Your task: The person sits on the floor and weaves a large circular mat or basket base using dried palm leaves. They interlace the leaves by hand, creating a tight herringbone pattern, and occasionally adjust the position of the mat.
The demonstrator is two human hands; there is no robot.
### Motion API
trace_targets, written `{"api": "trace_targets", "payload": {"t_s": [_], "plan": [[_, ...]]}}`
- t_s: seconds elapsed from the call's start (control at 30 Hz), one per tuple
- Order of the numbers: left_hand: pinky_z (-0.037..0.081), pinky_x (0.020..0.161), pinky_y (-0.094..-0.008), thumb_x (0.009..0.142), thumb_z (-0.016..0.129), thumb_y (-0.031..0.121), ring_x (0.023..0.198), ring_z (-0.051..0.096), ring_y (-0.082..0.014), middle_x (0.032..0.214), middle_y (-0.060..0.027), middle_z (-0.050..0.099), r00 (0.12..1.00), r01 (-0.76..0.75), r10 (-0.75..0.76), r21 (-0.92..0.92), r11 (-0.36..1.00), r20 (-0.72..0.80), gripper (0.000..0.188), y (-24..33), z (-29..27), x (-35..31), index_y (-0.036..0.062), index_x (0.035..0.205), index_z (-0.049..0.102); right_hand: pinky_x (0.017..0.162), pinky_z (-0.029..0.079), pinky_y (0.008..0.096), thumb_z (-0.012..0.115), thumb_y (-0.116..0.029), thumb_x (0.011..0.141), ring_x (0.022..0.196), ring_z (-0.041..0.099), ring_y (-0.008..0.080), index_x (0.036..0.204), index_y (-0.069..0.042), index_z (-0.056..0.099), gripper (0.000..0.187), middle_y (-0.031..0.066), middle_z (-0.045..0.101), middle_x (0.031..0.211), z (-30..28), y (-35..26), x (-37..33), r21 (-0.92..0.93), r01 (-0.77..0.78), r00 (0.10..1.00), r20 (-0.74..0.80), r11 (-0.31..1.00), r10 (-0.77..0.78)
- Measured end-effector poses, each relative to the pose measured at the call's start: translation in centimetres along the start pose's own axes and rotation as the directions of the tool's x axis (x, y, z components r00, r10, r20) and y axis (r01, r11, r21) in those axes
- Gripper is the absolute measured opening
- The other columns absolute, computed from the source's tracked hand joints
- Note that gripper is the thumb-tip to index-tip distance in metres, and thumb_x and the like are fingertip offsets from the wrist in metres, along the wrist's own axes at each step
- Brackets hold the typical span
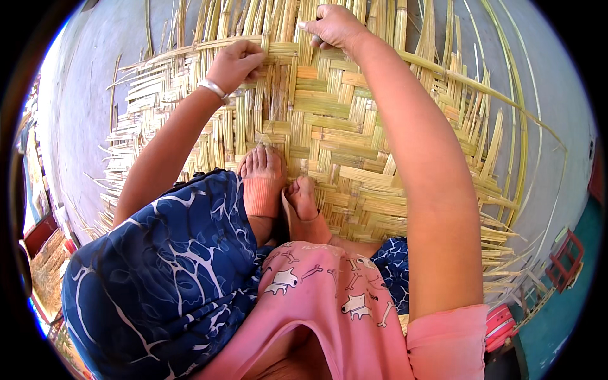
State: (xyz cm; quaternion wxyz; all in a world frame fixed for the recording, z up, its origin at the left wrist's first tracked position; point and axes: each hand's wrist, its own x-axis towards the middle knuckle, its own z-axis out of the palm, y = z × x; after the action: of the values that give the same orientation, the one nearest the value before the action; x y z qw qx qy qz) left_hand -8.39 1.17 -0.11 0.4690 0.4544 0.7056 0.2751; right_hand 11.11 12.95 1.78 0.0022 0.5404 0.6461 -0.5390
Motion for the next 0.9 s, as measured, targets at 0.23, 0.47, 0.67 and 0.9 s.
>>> {"api": "trace_targets", "payload": {"t_s": [0.23, 0.47, 0.67, 0.9], "plan": [[0.052, 0.055, -0.0218, 0.089, 0.057, 0.018, 0.066, 0.064, -0.0136, 0.082, -0.0089, 0.066, 0.964, 0.111, -0.205, -0.448, 0.887, -0.168, 0.023, -2.1, -5.1, -0.7, -0.0013, 0.101, 0.057, 0.049, 0.05, 0.0246, 0.064, -0.025, 0.086, 0.06, 0.063, 0.0136, 0.085, 0.002, 0.052, 0.029, 0.0128, 0.064, 0.069, 1.9, 1.5, 1.0, 0.146, 0.163, 0.982, -0.119, 0.976, -0.146], [0.057, 0.059, -0.028, 0.091, 0.055, 0.017, 0.087, 0.067, -0.0281, 0.107, -0.0224, 0.061, 0.871, 0.025, -0.363, -0.709, 0.705, -0.331, 0.037, -3.0, -7.9, 0.2, -0.0096, 0.115, 0.045, 0.051, 0.053, 0.0264, 0.063, -0.024, 0.087, 0.063, 0.065, 0.0144, 0.077, -0.002, 0.049, 0.028, 0.0136, 0.063, 0.073, 2.8, 1.8, 0.1, 0.109, 0.201, 0.974, -0.131, 0.973, -0.187], [0.056, 0.059, -0.0309, 0.092, 0.055, 0.02, 0.092, 0.065, -0.0302, 0.113, -0.0206, 0.059, 0.831, -0.031, -0.443, -0.824, 0.566, -0.336, 0.041, -4.0, -9.8, 0.7, -0.0034, 0.122, 0.04, 0.051, 0.055, 0.025, 0.062, -0.025, 0.087, 0.063, 0.065, 0.0145, 0.08, -0.001, 0.05, 0.028, 0.0137, 0.062, 0.071, 2.5, 2.2, 0.4, 0.195, 0.183, 0.974, -0.166, 0.963, -0.152], [0.053, 0.054, -0.0289, 0.088, 0.061, 0.023, 0.081, 0.065, -0.0235, 0.103, -0.012, 0.062, 0.838, 0.042, -0.517, -0.926, 0.375, -0.172, 0.039, -4.8, -11.1, 1.7, 0.0035, 0.118, 0.046, 0.068, 0.051, 0.038, 0.058, -0.031, 0.088, 0.068, 0.063, 0.0222, 0.086, 0.0, 0.055, 0.031, 0.0136, 0.062, 0.072, 3.2, 1.4, 0.7, -0.218, 0.151, 0.946, -0.252, 0.964, -0.205]]}}
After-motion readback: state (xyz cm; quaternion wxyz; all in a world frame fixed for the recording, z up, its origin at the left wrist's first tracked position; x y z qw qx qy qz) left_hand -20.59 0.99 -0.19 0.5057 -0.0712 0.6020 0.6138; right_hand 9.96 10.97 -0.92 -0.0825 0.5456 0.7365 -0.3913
